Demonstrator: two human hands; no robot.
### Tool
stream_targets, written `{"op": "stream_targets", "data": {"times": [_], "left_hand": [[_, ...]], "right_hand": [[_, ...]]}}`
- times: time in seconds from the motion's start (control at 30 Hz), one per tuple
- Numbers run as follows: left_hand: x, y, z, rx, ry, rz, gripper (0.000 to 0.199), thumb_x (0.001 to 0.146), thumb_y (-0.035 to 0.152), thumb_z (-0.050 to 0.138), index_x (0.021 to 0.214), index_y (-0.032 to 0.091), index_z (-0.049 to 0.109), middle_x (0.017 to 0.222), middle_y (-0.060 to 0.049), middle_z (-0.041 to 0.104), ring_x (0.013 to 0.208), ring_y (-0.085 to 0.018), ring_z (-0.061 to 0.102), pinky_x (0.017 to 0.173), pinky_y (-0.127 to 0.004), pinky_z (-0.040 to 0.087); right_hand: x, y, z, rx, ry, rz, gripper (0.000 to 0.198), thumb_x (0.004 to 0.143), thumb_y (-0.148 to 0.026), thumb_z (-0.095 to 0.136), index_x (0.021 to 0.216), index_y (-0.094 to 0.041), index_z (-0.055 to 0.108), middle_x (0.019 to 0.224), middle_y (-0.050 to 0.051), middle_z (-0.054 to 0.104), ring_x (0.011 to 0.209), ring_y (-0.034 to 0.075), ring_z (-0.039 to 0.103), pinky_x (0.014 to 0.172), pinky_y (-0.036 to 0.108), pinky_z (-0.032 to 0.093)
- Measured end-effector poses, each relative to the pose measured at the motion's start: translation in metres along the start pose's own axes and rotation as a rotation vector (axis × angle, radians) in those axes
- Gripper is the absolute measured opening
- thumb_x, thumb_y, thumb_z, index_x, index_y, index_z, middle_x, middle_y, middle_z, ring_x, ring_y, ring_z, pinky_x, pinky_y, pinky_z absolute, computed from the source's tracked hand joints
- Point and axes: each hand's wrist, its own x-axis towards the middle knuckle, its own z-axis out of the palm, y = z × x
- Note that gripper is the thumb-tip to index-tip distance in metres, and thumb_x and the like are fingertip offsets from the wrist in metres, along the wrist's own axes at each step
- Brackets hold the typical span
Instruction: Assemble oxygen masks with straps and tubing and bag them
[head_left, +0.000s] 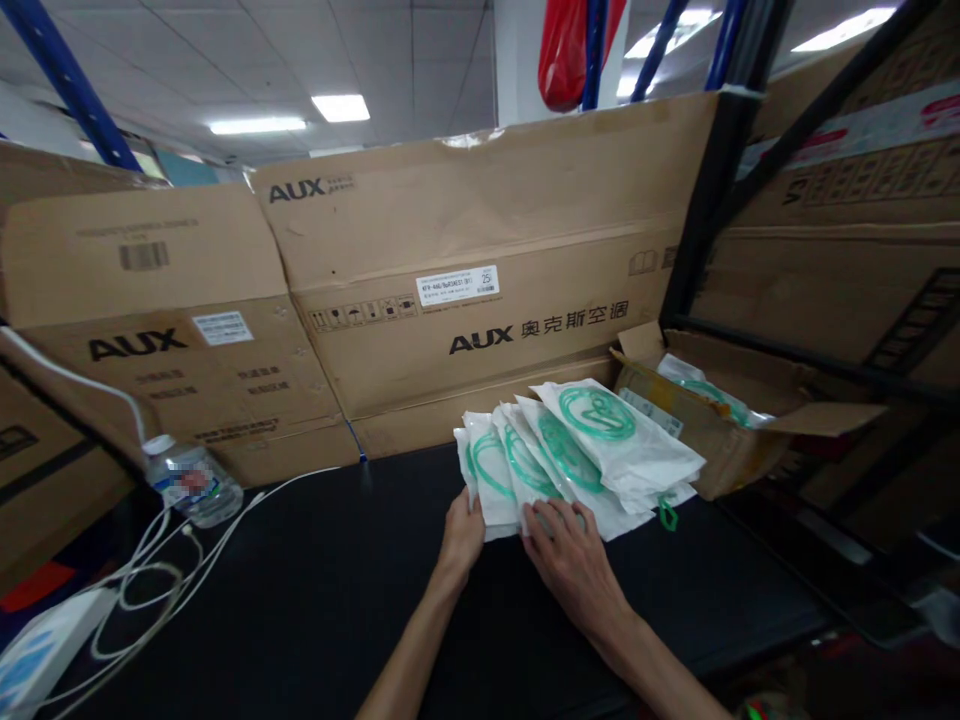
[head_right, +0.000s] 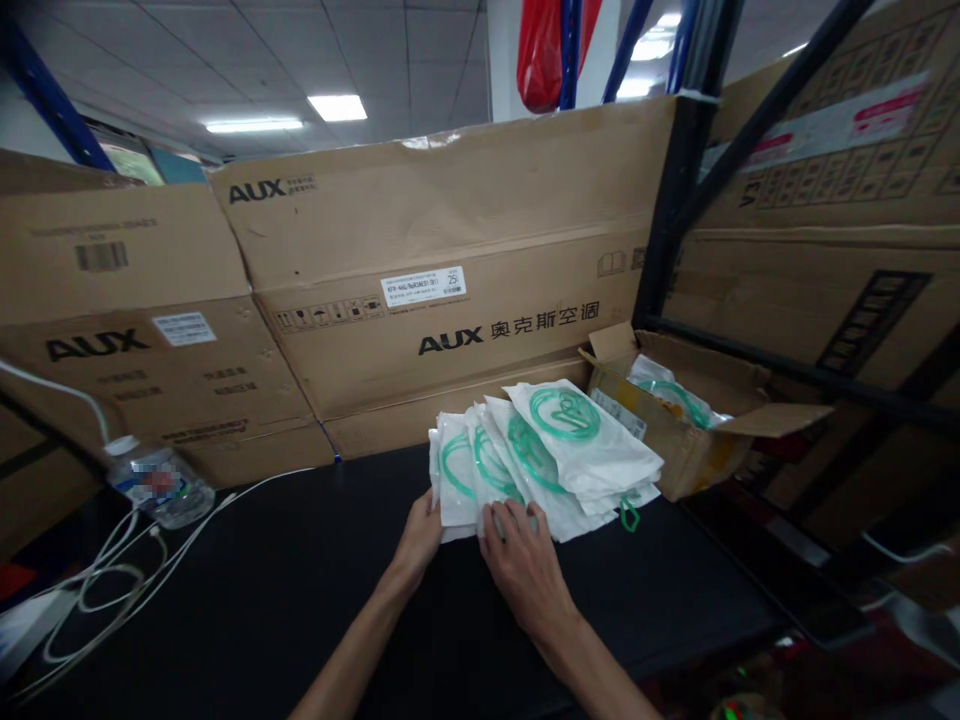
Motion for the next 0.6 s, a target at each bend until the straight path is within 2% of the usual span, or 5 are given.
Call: {"op": "stream_targets", "data": {"times": [0.13,0.27,0.4,0.5,0.6], "left_hand": [[0.004,0.006,0.011,0.041,-0.014,-0.005,0.041,0.094,0.037,0.062,0.124,0.011,0.071,0.109,-0.014,0.08,0.105,-0.029,0.074,0.091,-0.036,0.056],[-0.001,0.007,-0.015,0.138,0.027,-0.041,0.053,0.094,0.043,0.062,0.134,0.008,0.065,0.118,-0.017,0.078,0.111,-0.032,0.072,0.093,-0.034,0.054],[-0.009,0.008,-0.042,0.235,0.11,-0.047,0.075,0.095,0.054,0.055,0.149,0.003,0.049,0.135,-0.022,0.068,0.104,-0.03,0.074,0.088,-0.032,0.055],[-0.01,0.011,-0.052,0.279,0.124,-0.034,0.073,0.097,0.057,0.049,0.148,0.005,0.051,0.116,-0.019,0.076,0.072,-0.025,0.076,0.07,-0.032,0.056],[-0.004,0.014,-0.052,0.297,0.074,-0.012,0.056,0.096,0.05,0.053,0.128,0.006,0.069,0.076,-0.01,0.078,0.054,-0.023,0.071,0.066,-0.032,0.054]], "right_hand": [[-0.024,-0.008,-0.02,0.027,0.005,0.045,0.033,0.104,-0.024,0.05,0.132,-0.012,0.063,0.116,0.017,0.073,0.104,0.03,0.066,0.092,0.047,0.046],[-0.063,-0.02,-0.037,0.19,0.051,0.129,0.03,0.103,-0.021,0.052,0.129,-0.014,0.066,0.104,0.014,0.074,0.095,0.024,0.069,0.083,0.037,0.052],[-0.088,-0.032,-0.035,0.419,0.131,0.309,0.023,0.103,-0.02,0.051,0.106,-0.017,0.074,0.084,0.008,0.073,0.076,0.02,0.071,0.077,0.033,0.056],[-0.077,-0.031,-0.03,0.473,0.065,0.372,0.037,0.106,-0.027,0.046,0.081,-0.02,0.072,0.07,0.003,0.069,0.063,0.016,0.068,0.066,0.027,0.055],[-0.05,-0.02,-0.023,0.536,-0.042,0.477,0.042,0.104,-0.037,0.052,0.068,-0.021,0.067,0.065,0.0,0.067,0.057,0.014,0.065,0.056,0.023,0.05]]}}
